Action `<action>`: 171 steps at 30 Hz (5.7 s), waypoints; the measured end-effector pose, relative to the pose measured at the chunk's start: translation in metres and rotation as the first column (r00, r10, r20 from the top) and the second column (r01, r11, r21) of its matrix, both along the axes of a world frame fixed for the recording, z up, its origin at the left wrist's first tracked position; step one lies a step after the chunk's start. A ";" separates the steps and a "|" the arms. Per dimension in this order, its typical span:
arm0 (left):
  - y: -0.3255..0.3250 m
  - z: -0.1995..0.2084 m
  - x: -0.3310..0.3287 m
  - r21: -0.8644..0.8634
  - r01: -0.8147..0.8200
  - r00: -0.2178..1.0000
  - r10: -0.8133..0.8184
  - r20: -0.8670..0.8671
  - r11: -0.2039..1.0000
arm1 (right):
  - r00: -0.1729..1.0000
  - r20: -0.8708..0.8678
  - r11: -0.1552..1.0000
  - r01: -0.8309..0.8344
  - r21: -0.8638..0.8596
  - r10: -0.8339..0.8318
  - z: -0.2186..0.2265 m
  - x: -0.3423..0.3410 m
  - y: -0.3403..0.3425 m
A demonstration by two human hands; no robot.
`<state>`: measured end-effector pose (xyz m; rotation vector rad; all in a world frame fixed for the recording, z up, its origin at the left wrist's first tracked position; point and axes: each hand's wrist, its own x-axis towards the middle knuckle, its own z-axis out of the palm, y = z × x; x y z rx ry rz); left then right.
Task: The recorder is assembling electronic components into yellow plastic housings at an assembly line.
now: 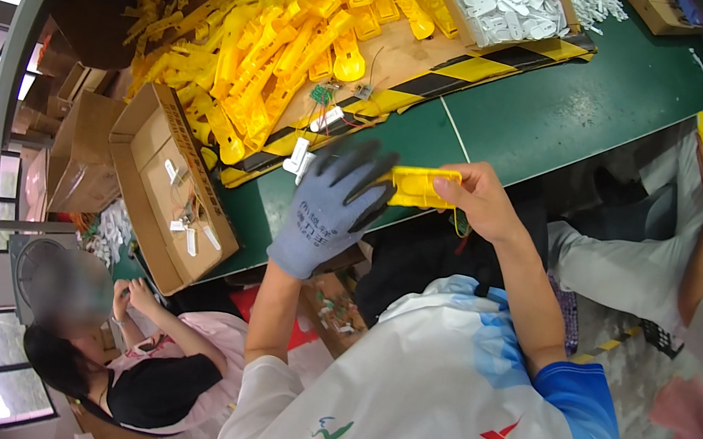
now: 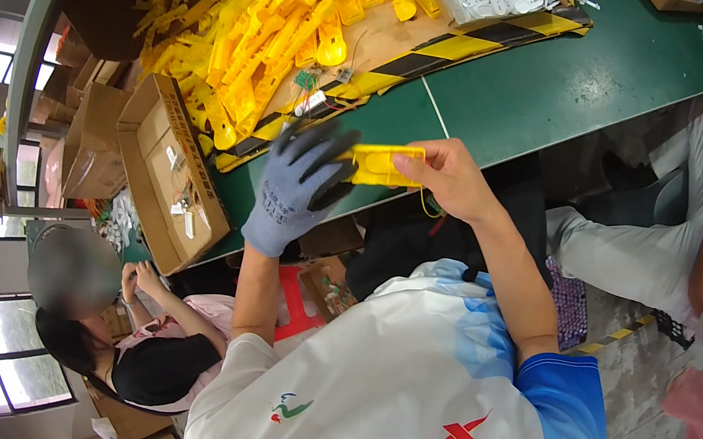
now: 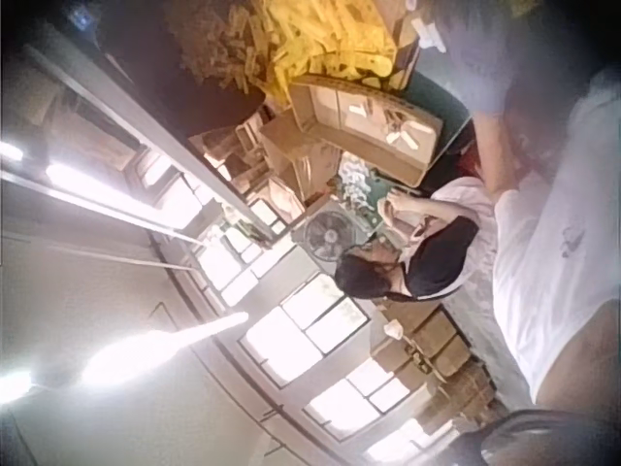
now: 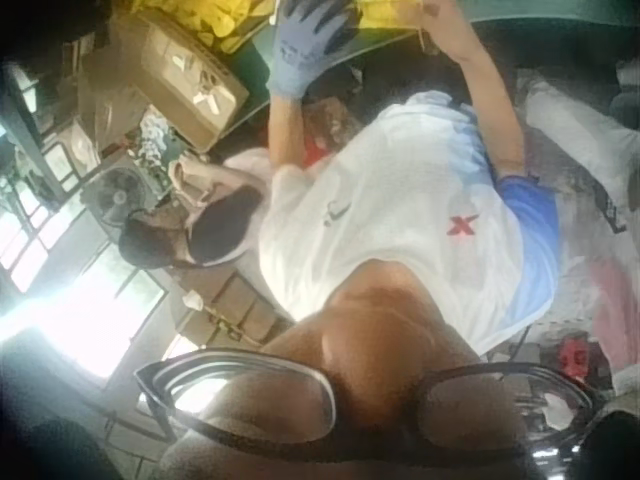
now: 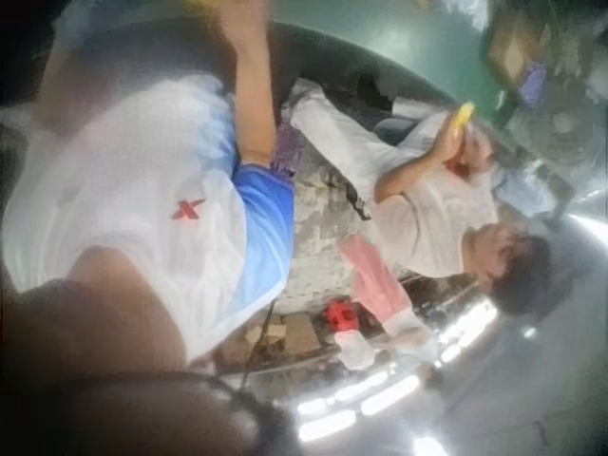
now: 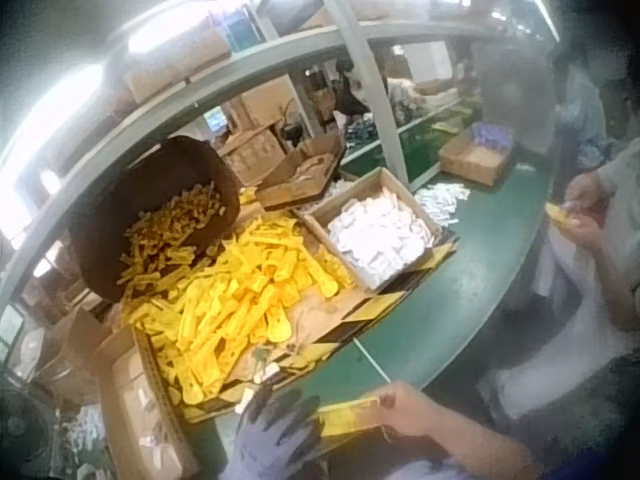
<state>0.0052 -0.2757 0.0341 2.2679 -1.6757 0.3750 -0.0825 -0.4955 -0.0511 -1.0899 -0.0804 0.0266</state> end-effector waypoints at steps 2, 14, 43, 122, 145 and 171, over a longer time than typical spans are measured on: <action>0.001 0.008 -0.006 -0.083 -0.253 0.896 0.266 0.357 0.964 | 0.993 -0.118 0.997 0.022 -0.074 -0.030 0.004 0.001 -0.004; -0.062 -0.039 -0.011 -0.406 -0.778 0.138 -0.501 -0.855 0.479 | 0.994 -0.013 0.861 0.086 -0.501 -0.107 0.029 -0.006 0.019; -0.044 -0.076 -0.026 -0.260 -0.650 0.176 -0.192 -0.966 0.714 | 0.965 -0.047 0.867 0.210 -0.453 -0.258 0.030 0.020 0.006; -0.066 -0.098 -0.021 -0.103 -0.774 -0.320 -0.526 -0.788 0.625 | 0.681 0.537 -0.302 0.444 -0.844 -0.498 0.043 0.121 -0.166; -0.057 -0.109 -0.020 -0.315 -0.738 -0.070 -0.532 -0.844 0.597 | 0.990 -0.109 0.902 -0.131 -0.412 0.094 0.009 0.024 -0.015; -0.065 -0.123 -0.029 -0.400 -0.711 0.375 -0.169 -0.912 0.579 | 0.978 -0.125 0.949 0.124 -0.289 -0.166 -0.019 0.027 0.013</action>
